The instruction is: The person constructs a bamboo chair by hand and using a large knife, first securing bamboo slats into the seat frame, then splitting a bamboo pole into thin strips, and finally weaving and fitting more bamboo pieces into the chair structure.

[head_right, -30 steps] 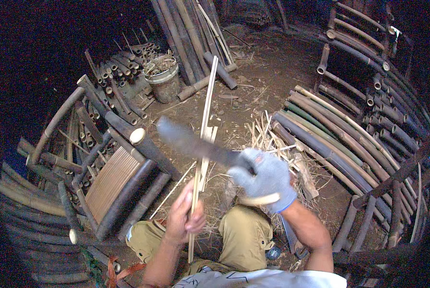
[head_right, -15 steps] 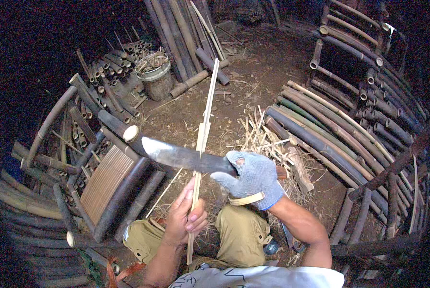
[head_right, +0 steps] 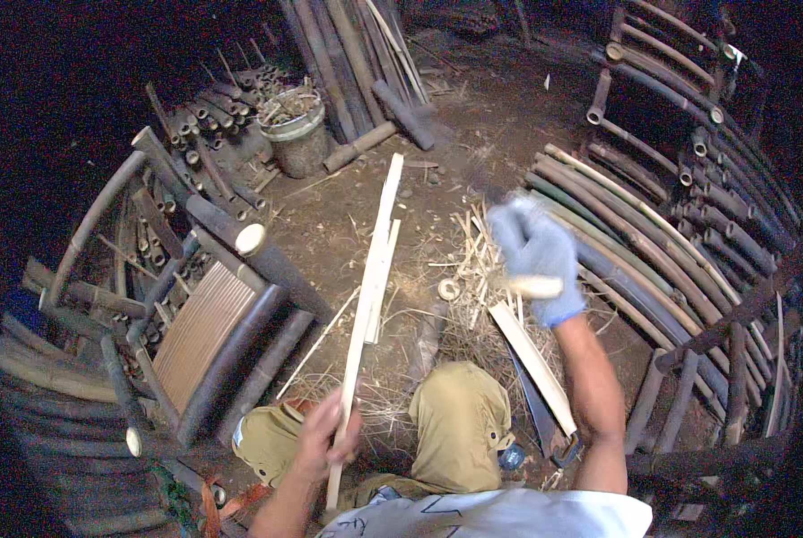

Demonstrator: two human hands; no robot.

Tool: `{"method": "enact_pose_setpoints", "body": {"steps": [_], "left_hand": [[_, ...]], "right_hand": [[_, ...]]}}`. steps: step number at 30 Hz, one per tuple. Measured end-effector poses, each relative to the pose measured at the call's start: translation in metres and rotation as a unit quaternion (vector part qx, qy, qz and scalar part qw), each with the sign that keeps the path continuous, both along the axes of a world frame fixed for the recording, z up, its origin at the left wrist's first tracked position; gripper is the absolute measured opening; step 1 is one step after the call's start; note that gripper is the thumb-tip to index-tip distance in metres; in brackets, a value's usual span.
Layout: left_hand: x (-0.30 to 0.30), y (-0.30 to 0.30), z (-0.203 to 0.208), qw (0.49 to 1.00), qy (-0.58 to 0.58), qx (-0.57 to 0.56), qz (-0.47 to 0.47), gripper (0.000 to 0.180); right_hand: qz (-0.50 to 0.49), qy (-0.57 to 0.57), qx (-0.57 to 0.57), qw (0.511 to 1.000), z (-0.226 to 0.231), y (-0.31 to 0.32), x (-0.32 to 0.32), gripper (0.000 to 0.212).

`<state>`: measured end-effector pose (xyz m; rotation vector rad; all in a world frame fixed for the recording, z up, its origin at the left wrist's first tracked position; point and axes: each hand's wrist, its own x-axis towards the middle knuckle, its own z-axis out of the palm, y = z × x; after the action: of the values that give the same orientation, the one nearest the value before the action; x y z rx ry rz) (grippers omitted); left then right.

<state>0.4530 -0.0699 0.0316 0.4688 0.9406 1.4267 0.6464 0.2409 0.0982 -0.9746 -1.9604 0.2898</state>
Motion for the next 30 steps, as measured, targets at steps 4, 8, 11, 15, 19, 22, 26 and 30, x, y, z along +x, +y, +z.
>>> {"method": "enact_pose_setpoints", "body": {"steps": [4,8,11,15,19,22,26,30], "left_hand": [[0.004,0.072,0.041,0.978,0.175,0.035,0.111,0.036],[0.013,0.09,0.039,0.972,0.199,0.065,0.104,0.028],[0.019,0.083,0.046,0.963,0.239,0.057,0.109,0.03],[0.02,0.072,0.04,0.968,0.234,0.015,0.089,0.045],[0.022,0.037,0.043,0.959,0.272,-0.066,0.043,0.045],[0.022,0.011,0.026,0.973,0.228,-0.007,0.028,0.043],[0.023,-0.016,0.028,0.965,0.255,-0.059,-0.022,0.043],[0.008,-0.048,0.004,0.961,0.238,-0.023,0.138,0.036]], "right_hand": [[0.148,-0.082,-0.027,0.985,-0.01,-0.087,-0.032,0.04],[0.177,-0.093,0.003,0.98,-0.021,-0.102,-0.036,0.042],[0.162,-0.101,0.023,0.981,-0.021,-0.1,-0.036,0.041],[0.12,-0.109,-0.021,0.987,-0.028,-0.089,-0.041,0.04],[0.039,-0.069,0.021,0.997,-0.038,-0.06,-0.049,0.038],[0.011,-0.075,0.039,0.996,-0.033,-0.04,-0.044,0.038],[-0.026,-0.025,0.043,0.998,-0.03,-0.004,-0.037,0.035],[0.013,0.014,0.049,0.999,-0.036,0.045,-0.037,0.035]]}}
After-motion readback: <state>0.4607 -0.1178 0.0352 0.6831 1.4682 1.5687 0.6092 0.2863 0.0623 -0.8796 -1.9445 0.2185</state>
